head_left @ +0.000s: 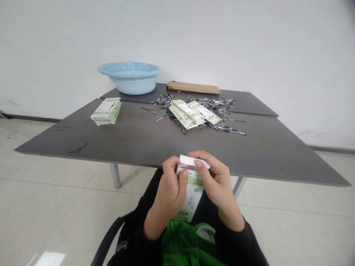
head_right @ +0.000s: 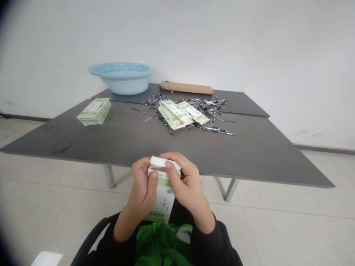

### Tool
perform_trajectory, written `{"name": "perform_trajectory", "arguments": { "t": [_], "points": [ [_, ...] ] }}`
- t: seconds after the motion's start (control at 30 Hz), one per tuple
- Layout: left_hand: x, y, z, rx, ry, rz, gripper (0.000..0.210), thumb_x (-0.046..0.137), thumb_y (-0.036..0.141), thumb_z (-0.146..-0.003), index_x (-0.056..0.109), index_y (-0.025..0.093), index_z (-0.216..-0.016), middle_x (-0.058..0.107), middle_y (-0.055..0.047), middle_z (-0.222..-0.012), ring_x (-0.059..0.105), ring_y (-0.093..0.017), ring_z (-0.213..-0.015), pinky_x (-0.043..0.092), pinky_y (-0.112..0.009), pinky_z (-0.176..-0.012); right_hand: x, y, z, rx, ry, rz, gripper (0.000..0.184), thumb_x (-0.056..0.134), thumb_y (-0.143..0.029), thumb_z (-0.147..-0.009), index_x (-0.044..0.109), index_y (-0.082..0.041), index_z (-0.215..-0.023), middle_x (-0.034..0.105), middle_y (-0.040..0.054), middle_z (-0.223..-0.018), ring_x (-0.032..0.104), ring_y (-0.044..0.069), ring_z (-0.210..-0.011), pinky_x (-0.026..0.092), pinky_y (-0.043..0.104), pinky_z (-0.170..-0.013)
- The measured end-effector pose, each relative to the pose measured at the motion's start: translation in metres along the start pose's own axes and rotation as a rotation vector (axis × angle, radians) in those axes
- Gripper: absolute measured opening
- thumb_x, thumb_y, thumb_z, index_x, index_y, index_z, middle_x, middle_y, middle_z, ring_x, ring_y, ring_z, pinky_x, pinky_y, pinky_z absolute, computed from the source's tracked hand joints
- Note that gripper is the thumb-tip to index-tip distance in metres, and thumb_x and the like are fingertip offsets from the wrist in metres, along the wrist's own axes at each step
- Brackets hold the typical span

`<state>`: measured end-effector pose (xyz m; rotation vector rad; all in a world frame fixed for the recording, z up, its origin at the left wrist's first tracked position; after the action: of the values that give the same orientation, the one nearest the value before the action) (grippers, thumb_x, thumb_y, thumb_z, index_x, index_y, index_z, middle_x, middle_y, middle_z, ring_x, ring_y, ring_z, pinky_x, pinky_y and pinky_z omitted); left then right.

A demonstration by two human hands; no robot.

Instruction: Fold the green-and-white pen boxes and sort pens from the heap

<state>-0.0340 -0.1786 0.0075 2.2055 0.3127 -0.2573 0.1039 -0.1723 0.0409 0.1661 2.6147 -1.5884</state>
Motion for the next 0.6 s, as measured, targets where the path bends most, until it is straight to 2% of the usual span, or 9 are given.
{"name": "perform_trajectory", "arguments": {
  "t": [0.07, 0.2, 0.47, 0.6],
  "points": [
    [0.0011, -0.0010, 0.0005, -0.013, -0.016, 0.018, 0.031, 0.043, 0.020, -0.101, 0.036, 0.023, -0.131, 0.057, -0.008, -0.113, 0.060, -0.019, -0.101, 0.049, -0.033, -0.085, -0.0016, 0.0011, 0.0018, -0.002, 0.009, -0.016, 0.022, 0.058, -0.024, -0.098, 0.070, -0.030, -0.115, 0.074, 0.0032, -0.108, 0.068, 0.019, -0.098, 0.053, 0.031, -0.086],
    [0.0025, -0.0018, 0.0012, -0.019, -0.025, 0.042, 0.033, 0.044, 0.020, -0.101, 0.034, 0.023, -0.132, 0.056, -0.008, -0.113, 0.060, -0.019, -0.099, 0.049, -0.033, -0.084, -0.0026, 0.0000, 0.0022, -0.041, -0.043, -0.068, 0.020, 0.055, -0.021, -0.099, 0.073, -0.028, -0.106, 0.073, 0.0036, -0.107, 0.067, 0.019, -0.100, 0.052, 0.032, -0.088],
    [0.0058, -0.0030, 0.0045, 0.017, -0.019, 0.076, 0.031, 0.044, 0.022, -0.101, 0.033, 0.024, -0.130, 0.051, -0.008, -0.113, 0.057, -0.019, -0.101, 0.049, -0.036, -0.086, -0.0071, -0.0025, 0.0018, -0.087, -0.114, -0.113, 0.021, 0.056, -0.018, -0.097, 0.074, -0.026, -0.104, 0.072, 0.0056, -0.106, 0.067, 0.021, -0.099, 0.052, 0.037, -0.088],
    [0.0062, -0.0008, 0.0066, -0.023, -0.014, 0.028, 0.032, 0.041, 0.024, -0.103, 0.031, 0.024, -0.134, 0.052, -0.010, -0.115, 0.058, -0.020, -0.106, 0.050, -0.038, -0.089, -0.0090, -0.0022, 0.0035, -0.091, -0.197, -0.109, 0.019, 0.059, -0.019, -0.096, 0.073, -0.026, -0.107, 0.072, 0.0067, -0.109, 0.067, 0.023, -0.103, 0.052, 0.040, -0.091]
  ]
}}
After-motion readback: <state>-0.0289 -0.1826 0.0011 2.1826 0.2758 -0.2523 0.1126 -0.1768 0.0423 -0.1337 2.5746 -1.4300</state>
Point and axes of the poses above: each hand's wrist, its own z-axis away from the middle knuckle, its own x-axis out of the palm, y = z × x, the point moved 4 cm from there along -z, towards the middle knuckle
